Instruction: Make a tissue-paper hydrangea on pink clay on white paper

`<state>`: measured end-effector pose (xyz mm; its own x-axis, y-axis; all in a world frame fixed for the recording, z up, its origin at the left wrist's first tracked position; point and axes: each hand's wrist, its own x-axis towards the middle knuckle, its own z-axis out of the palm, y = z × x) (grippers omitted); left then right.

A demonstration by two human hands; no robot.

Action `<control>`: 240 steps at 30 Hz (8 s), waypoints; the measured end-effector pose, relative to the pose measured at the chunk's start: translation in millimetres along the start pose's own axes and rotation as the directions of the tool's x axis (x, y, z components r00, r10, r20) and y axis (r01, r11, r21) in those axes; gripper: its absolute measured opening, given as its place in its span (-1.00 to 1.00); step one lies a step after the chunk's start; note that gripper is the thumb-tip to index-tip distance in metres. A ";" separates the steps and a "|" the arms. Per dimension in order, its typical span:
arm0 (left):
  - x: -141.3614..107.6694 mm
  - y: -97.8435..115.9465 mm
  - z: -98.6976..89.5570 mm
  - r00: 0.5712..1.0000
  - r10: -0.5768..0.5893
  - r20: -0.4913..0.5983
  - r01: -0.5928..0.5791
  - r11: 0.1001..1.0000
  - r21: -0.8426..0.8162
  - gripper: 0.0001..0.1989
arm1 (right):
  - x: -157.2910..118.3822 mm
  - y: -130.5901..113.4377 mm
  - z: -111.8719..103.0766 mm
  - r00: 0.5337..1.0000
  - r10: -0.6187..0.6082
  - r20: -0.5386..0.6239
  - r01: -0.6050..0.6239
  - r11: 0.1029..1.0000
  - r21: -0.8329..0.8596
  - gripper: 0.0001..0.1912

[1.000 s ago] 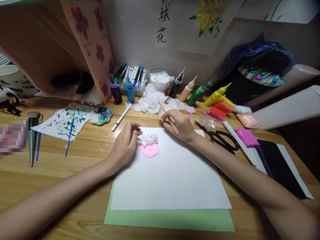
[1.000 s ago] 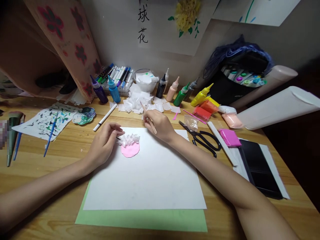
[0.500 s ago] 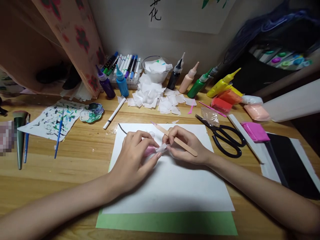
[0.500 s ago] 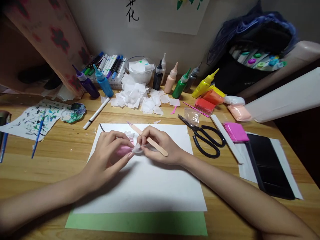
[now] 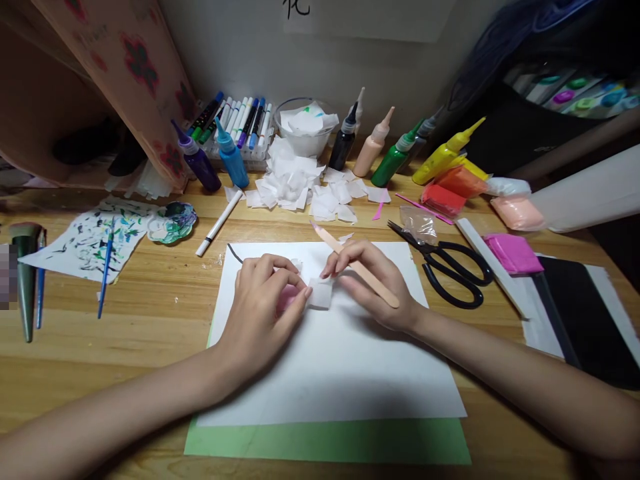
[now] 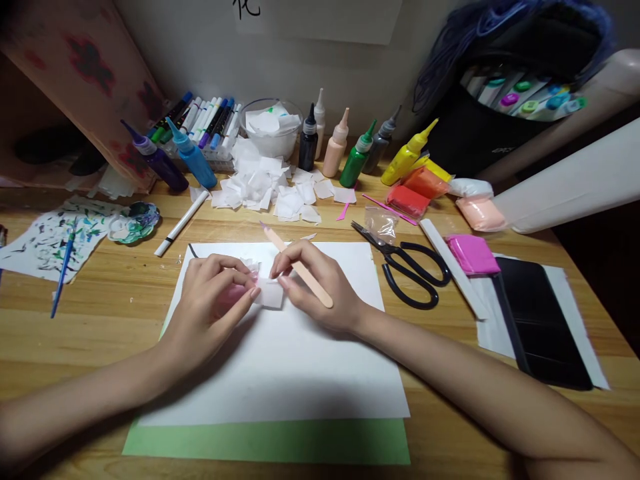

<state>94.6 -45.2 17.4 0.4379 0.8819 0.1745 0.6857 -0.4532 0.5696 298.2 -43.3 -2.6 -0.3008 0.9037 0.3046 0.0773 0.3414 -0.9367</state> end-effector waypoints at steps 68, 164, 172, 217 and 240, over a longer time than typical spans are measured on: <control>31.0 -55.8 -12.0 0.991 -0.126 -0.052 0.129 0.990 0.052 -0.82 | 18.7 8.1 8.7 0.999 0.014 -0.041 -0.017 0.997 -0.078 -0.40; -14.2 -10.9 3.1 0.988 0.141 0.058 -0.147 0.983 0.110 -0.86 | 1.6 0.0 -4.6 0.976 0.191 0.104 -0.166 0.964 -0.209 -0.87; -13.6 -11.1 2.9 0.991 -0.028 0.131 0.031 0.999 -0.022 -0.82 | 0.7 1.8 -3.1 0.992 -0.047 0.116 0.079 0.952 -0.295 -0.87; 0.3 -12.2 11.1 0.986 0.012 -0.169 0.015 0.987 0.158 -0.83 | -3.5 8.5 -6.5 0.995 -0.084 0.048 0.089 0.990 -0.110 -0.52; -3.6 -10.6 9.3 0.978 0.198 -0.065 -0.191 0.976 0.104 -0.82 | -11.0 3.5 -8.0 0.965 -0.260 -0.026 0.253 0.956 -0.150 -0.41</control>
<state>91.1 -44.8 3.3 0.5263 0.7812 0.3359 0.6464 -0.6242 0.4389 309.4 -49.9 -7.8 -0.2858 0.7902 0.5421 0.1405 0.5941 -0.7920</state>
